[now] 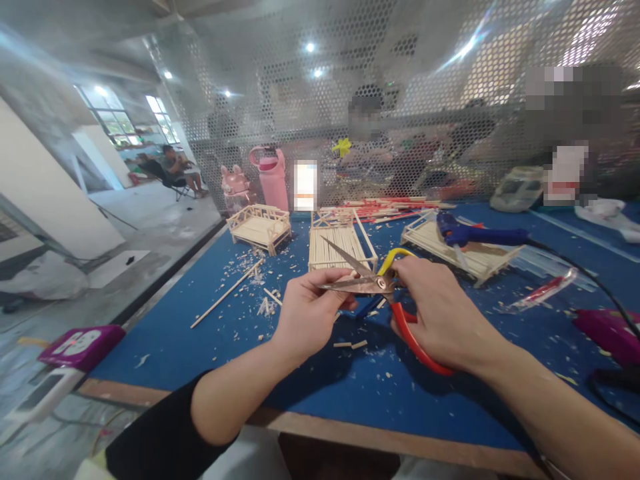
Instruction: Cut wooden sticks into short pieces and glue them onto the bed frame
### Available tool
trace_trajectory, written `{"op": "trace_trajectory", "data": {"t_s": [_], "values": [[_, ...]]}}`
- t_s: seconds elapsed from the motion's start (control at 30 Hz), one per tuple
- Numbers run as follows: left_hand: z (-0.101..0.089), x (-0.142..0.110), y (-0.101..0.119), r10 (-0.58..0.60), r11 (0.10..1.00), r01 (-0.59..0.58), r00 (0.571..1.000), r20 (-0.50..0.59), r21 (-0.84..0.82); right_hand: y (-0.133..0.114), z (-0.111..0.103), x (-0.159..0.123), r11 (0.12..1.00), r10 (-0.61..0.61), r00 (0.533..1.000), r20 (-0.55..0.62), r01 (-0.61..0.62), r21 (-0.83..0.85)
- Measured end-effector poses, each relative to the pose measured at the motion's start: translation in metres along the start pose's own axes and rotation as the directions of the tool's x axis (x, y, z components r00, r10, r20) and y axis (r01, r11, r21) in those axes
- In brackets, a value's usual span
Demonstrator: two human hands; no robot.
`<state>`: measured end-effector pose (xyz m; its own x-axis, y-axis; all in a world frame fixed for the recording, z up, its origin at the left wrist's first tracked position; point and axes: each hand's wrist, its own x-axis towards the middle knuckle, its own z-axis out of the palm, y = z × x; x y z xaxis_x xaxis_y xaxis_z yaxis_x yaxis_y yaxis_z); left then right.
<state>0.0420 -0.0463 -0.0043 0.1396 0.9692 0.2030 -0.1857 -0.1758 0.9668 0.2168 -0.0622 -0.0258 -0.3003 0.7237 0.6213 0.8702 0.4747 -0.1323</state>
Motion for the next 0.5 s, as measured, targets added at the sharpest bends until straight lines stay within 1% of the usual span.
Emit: {"op": "trace_trajectory", "data": {"t_s": [0.1, 0.17, 0.3, 0.5], "values": [[-0.0009, 0.0002, -0.0003, -0.012, 1.0, 0.012, 1.0, -0.001, -0.01, 0.0, 0.0009, 0.0002, 1.0, 0.013, 1.0, 0.0, -0.013, 0.0], [-0.0013, -0.0004, -0.0013, 0.0, 1.0, 0.0, 1.0, -0.002, -0.001, -0.0006, 0.001, 0.0004, 1.0, 0.013, 1.0, 0.005, -0.013, 0.01], [-0.0012, -0.0011, -0.0022, 0.065, 0.997, -0.065, 0.998, -0.003, 0.029, -0.0015, 0.0009, 0.0005, 0.999, 0.017, 1.0, 0.021, -0.017, 0.038], [-0.0015, -0.0014, -0.0028, 0.16, 0.979, -0.157, 0.987, -0.012, 0.13, -0.0042, -0.0032, 0.0027, 0.998, 0.029, 0.999, 0.015, -0.029, 0.054]]}}
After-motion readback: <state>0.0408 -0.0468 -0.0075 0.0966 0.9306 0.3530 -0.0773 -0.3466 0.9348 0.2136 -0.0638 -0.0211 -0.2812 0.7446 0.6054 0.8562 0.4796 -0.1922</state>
